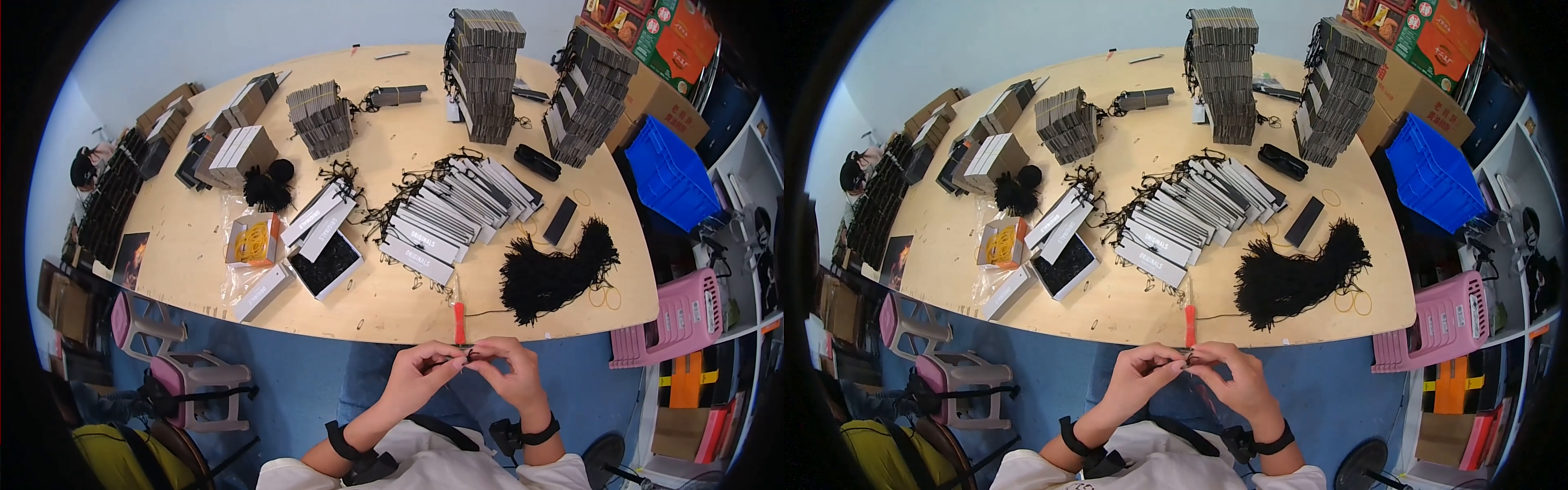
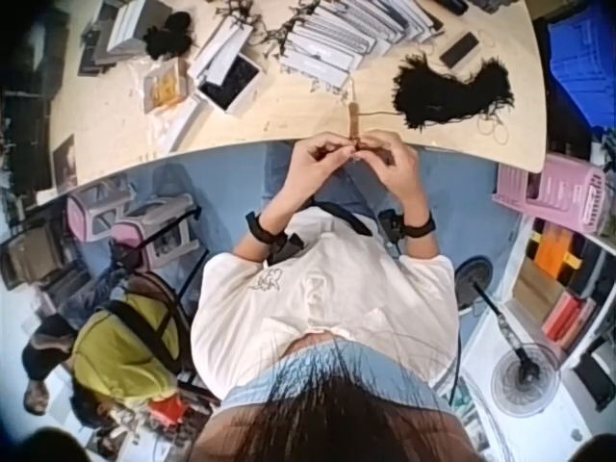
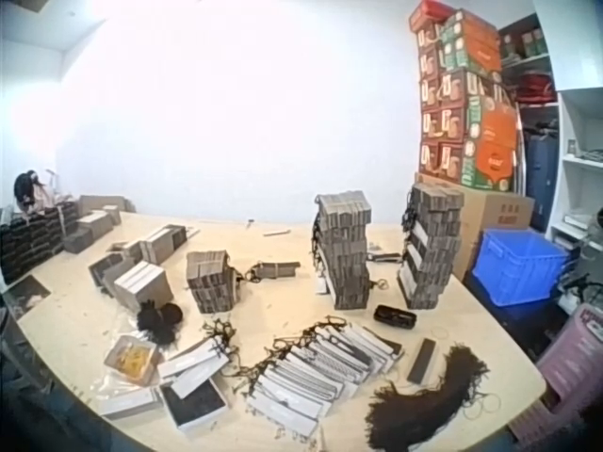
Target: Attaching black tassels to grey rectangular tags at a work table.
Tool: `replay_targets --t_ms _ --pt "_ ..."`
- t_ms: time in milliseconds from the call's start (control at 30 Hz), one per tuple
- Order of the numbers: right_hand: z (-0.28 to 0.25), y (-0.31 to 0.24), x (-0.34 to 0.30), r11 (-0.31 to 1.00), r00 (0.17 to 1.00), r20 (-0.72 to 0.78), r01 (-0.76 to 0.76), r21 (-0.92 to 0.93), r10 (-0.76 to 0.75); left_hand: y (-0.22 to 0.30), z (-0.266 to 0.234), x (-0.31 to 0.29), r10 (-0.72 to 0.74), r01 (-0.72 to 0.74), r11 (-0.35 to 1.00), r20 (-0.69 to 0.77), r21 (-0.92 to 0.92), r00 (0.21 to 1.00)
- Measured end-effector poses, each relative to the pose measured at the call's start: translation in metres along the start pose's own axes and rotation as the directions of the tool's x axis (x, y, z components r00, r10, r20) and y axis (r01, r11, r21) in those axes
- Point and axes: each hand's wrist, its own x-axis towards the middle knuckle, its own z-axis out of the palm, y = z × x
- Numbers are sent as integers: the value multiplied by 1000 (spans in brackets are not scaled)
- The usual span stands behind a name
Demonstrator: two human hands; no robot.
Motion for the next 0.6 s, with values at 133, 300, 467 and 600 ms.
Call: replay_targets --t_ms 133,300,467,600 --pt "-3 -6 6 945 963 -13 261 -196 -268 0 1 0 -7 7 1000 -23 -24 1000" --pt "0 -11 6 909 962 -26 246 -337 -271 -4 4 -2 60 -54 996 -94 71 994" --pt "0 -12 9 872 948 -17 287 -396 -319 0 10 -1 253 -207 925 -109 319 961" --pt "-1 -13 9 878 970 15 227 -420 -244 7 11 -2 434 -332 693 -3 640 901"
